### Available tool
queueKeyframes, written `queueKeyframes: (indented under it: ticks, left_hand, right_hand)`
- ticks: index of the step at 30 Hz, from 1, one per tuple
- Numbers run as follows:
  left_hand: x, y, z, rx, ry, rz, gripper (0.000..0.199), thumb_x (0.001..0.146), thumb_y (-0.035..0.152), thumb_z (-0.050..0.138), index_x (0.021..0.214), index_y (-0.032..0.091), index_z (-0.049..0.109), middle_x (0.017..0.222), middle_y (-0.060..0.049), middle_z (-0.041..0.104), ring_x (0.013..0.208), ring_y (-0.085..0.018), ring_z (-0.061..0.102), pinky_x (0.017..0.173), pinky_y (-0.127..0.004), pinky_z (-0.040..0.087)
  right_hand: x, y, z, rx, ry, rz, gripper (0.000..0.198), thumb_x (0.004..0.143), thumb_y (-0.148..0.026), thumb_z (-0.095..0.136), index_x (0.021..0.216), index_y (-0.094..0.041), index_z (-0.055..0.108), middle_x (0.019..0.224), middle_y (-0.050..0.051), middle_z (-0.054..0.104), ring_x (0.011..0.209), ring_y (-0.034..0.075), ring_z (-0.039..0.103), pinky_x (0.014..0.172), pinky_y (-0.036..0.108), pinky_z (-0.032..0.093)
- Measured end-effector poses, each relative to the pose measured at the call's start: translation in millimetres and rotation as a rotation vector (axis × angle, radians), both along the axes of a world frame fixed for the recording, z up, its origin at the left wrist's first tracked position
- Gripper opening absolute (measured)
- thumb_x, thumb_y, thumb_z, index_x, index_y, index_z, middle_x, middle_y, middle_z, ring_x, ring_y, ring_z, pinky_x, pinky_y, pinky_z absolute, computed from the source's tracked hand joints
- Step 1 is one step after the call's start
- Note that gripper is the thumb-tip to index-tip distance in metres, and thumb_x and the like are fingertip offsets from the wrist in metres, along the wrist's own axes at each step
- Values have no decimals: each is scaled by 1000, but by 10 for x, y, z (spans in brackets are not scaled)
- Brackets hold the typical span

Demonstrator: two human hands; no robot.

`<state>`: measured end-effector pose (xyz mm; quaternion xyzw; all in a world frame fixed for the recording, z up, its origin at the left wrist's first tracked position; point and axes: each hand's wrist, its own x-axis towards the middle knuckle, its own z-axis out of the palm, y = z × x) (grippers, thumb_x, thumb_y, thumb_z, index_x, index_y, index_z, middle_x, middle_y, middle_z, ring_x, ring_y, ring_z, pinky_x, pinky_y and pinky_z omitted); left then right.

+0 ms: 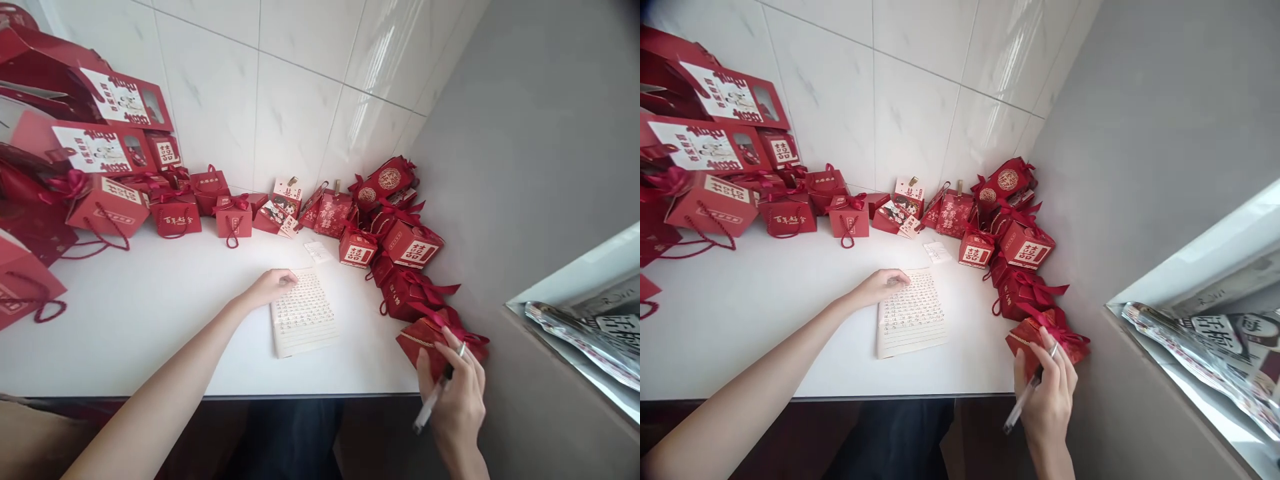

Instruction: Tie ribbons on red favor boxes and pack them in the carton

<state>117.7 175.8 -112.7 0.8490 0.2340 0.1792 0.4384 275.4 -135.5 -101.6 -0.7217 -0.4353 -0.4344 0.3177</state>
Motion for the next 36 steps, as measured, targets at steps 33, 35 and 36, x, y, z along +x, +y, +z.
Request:
queueKeyframes:
  ticks: [33, 35, 36]
  left_hand:
    - [41, -1811, -16, 672, -395, 719, 95, 66, 46, 67, 137, 8, 16, 131, -26, 36, 124, -39, 35, 96, -52, 32]
    - [18, -1890, -25, 699, -363, 729, 96, 66, 44, 68, 138, 8, 15, 132, -27, 35, 125, -39, 34, 97, -52, 31]
    - [19, -1911, -32, 694, -344, 737, 98, 65, 44, 69, 137, 8, 15, 132, -28, 34, 125, -39, 34, 96, -53, 31]
  right_hand:
    - [-743, 266, -153, 184, 1062, 656, 23, 91, -40, 47, 92, -24, 30, 118, 14, 57, 84, 25, 66, 76, 41, 51]
    - [-781, 257, -194, 146, 1066, 737, 21, 91, -37, 48, 90, -24, 32, 114, 14, 59, 83, 26, 66, 71, 38, 52]
    - [-805, 257, -214, 128, 1066, 764, 20, 90, -35, 49, 89, -24, 33, 112, 14, 60, 83, 26, 66, 70, 36, 52]
